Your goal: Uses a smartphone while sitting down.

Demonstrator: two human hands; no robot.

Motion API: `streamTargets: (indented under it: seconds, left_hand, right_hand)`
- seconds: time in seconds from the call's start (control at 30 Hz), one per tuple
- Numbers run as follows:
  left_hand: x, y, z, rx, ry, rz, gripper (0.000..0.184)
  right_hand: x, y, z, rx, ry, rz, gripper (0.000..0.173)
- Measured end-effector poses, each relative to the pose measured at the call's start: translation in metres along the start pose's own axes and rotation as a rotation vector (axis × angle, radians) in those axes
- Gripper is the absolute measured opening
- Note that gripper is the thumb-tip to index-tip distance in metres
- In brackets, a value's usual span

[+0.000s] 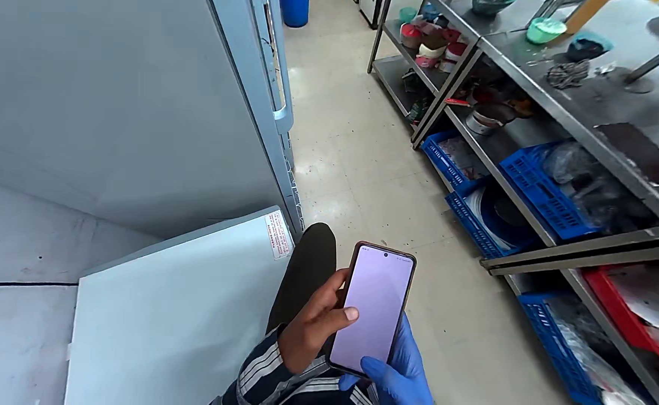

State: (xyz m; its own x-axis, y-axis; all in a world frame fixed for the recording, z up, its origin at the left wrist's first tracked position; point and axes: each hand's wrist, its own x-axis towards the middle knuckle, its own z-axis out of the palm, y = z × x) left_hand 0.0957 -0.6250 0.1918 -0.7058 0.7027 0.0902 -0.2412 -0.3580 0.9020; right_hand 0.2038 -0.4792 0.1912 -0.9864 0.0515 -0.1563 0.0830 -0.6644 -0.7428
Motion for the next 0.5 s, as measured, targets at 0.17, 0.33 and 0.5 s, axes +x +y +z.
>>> streamTargets:
  seconds: [0.17, 0.33, 0.5]
  left_hand:
    - [-0.005, -0.005, 0.002, -0.001, -0.029, 0.070, 0.066]
    - [-0.004, 0.002, -0.001, 0.061, -0.082, 0.031, 0.073]
    - [-0.003, 0.004, -0.003, 0.051, -0.137, 0.011, 0.078]
  right_hand:
    - [0.003, -0.002, 0.002, -0.022, 0.022, -0.023, 0.077]
    - [0.003, -0.006, 0.005, -0.053, 0.036, -0.012, 0.072]
    - [0.002, -0.006, 0.005, -0.036, 0.039, -0.012, 0.074]
